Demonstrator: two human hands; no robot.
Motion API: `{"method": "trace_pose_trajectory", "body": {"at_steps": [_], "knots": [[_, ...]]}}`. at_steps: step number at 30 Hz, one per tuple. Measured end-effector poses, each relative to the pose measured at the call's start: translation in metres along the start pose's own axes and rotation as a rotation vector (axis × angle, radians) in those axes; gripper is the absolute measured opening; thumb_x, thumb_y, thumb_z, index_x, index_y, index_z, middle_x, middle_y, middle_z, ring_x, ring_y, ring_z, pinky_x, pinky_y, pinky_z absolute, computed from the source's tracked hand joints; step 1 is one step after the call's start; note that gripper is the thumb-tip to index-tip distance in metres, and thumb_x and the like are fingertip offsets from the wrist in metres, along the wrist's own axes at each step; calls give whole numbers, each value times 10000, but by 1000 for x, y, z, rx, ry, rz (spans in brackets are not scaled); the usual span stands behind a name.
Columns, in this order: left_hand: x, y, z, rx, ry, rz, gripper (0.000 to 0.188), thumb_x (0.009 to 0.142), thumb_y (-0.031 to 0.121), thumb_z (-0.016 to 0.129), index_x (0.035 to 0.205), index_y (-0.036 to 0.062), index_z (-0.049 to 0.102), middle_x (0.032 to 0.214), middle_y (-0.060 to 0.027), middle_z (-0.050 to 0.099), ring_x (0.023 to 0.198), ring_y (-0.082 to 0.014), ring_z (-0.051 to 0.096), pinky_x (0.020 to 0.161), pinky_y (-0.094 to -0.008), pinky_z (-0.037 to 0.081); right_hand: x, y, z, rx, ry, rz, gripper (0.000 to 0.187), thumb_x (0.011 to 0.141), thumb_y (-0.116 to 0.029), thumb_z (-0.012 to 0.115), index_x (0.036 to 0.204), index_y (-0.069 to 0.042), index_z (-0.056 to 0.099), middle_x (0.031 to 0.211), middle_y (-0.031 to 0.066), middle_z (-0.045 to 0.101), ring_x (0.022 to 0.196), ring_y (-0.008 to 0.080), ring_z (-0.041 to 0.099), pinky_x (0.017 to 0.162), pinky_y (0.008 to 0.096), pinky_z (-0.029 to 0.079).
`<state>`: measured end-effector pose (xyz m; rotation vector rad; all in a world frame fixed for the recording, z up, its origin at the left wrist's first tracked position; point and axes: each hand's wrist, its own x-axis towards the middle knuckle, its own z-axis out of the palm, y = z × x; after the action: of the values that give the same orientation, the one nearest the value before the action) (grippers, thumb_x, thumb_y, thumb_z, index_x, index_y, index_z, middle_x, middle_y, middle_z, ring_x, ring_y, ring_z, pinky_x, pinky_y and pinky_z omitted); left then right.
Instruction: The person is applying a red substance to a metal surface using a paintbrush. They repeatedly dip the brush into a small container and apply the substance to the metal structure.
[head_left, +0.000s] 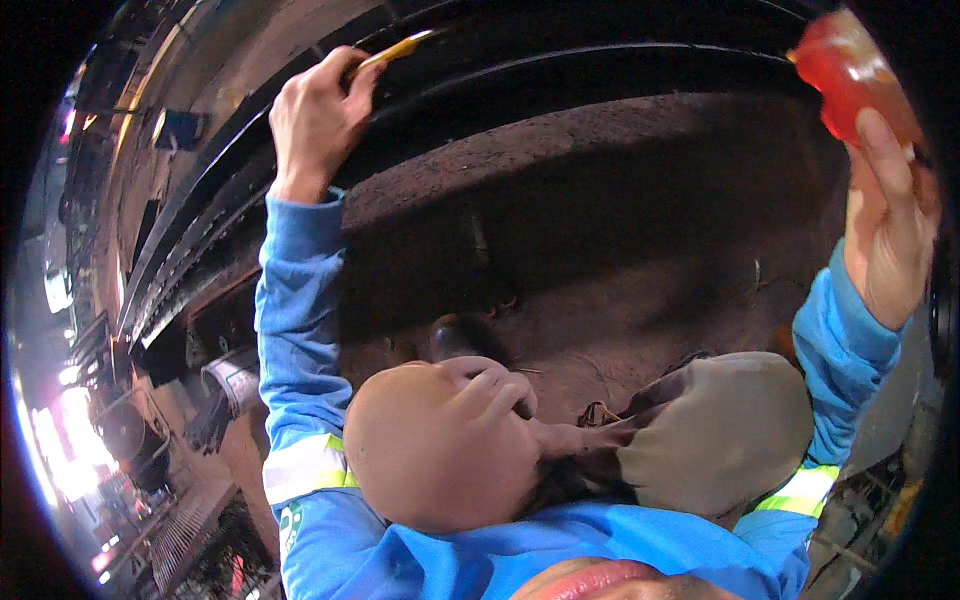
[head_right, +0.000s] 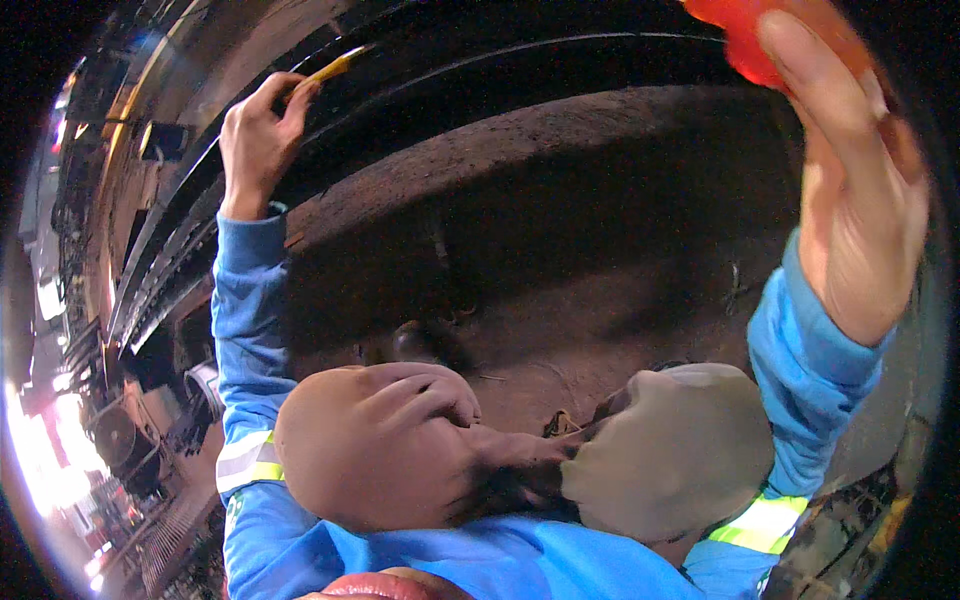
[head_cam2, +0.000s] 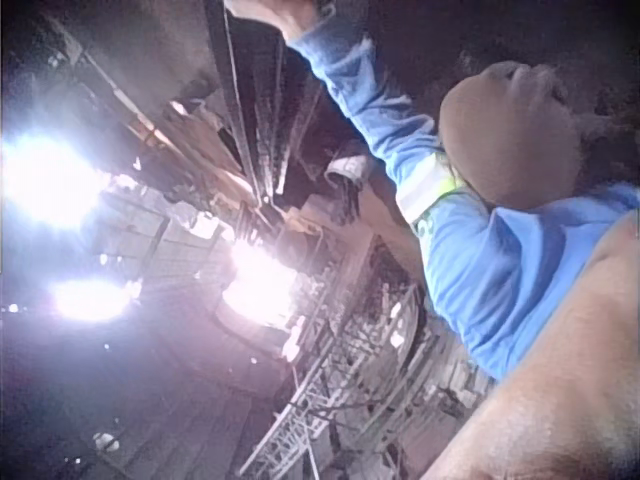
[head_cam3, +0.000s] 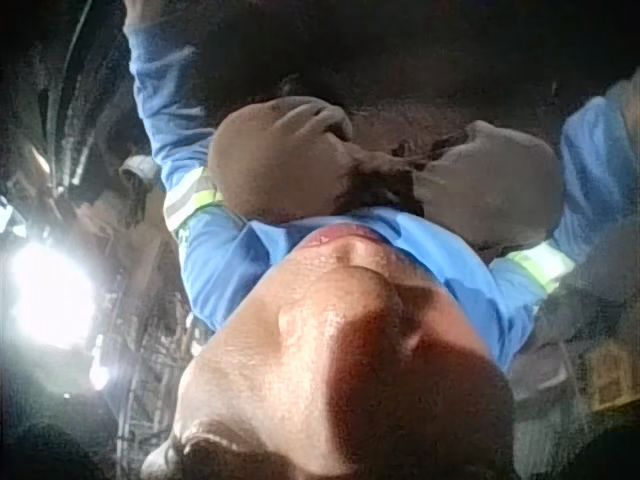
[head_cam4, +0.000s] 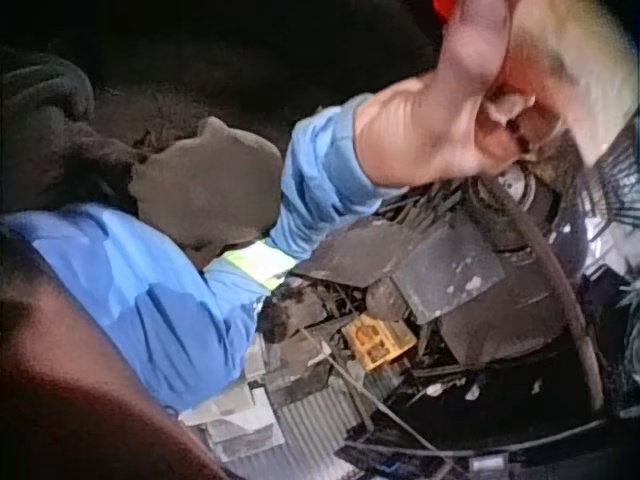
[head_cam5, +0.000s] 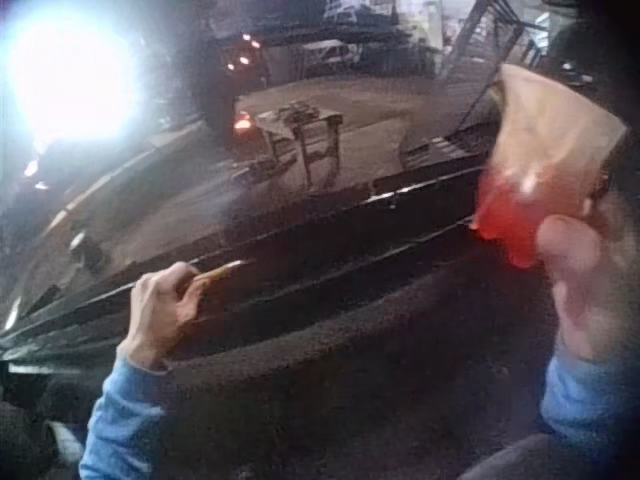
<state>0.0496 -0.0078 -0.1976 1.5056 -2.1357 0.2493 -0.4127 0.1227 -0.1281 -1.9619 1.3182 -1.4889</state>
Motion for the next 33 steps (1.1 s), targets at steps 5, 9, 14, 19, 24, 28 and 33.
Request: {"method": "trace_pose_trajectory", "body": {"at_steps": [5, 9, 14, 19, 24, 28, 33], "knots": [[-40, -62, -47, -49, -7, -174, 205, 879, 307, 704, 975, 130, 735, 782, -103, 698, 674, -247, 670, 618, -330, 498, 1, 12, -5, -187, -137, -152, 293, 923, -141, 670, 1211, -87, 663, 1327, 113, 533, 1262, 266, 529, 1122, 418, 391], [-40, -74, -60, -43, -65, -107, 208, 881, 292, 707, 974, 106, 725, 789, -113, 695, 627, -226, 631, 601, -316, 482, 13, -6, 35, -57, -18, -88, 282, 942, -151, 618, 1188, -27, 678, 1275, 138, 591, 1236, 261, 559, 1104, 423, 401], [-14, -78, -81, -161, 5, -5, 166, 894, 218, 707, 996, 89, 723, 844, -103, 717, 700, -182, 675, 649, -278, 506, 19, -16, 46, 124, 69, 73, 293, 906, -116, 673, 1179, -12, 669, 1260, 132, 602, 1211, 250, 575, 1089, 410, 413], [-28, -79, -75, -154, -102, 30, 185, 916, 162, 684, 1022, 11, 700, 861, -62, 725, 775, -83, 640, 696, -233, 491, 19, -15, 65, 210, 128, 137, 408, 846, -68, 747, 1229, -14, 617, 1273, 117, 596, 1192, 226, 577, 1067, 386, 429], [-29, -72, -67, -35, 13, -29, 196, 889, 187, 718, 1016, 39, 706, 821, -84, 714, 692, -104, 636, 629, -244, 480, 22, -18, 79, 197, 94, 167, 474, 845, -69, 751, 1282, -33, 572, 1297, 109, 581, 1190, 219, 572, 1066, 373, 432], [-49, -53, -79, -142, 175, -148, 189, 891, 174, 736, 1003, 24, 712, 781, -51, 698, 713, -54, 601, 637, -215, 469, 18, -14, 75, 184, 76, 192, 504, 848, -75, 750, 1303, -12, 545, 1302, 122, 577, 1187, 227, 573, 1059, 364, 442], [-48, -46, -71, -173, 152, -121, 196, 893, 182, 735, 996, 18, 709, 768, -57, 698, 681, -66, 597, 639, -227, 477, 21, -15, 76, 185, 60, 182, 505, 847, -70, 751, 1304, -13, 544, 1282, 118, 591, 1178, 226, 578, 1060, 362, 438]]}}
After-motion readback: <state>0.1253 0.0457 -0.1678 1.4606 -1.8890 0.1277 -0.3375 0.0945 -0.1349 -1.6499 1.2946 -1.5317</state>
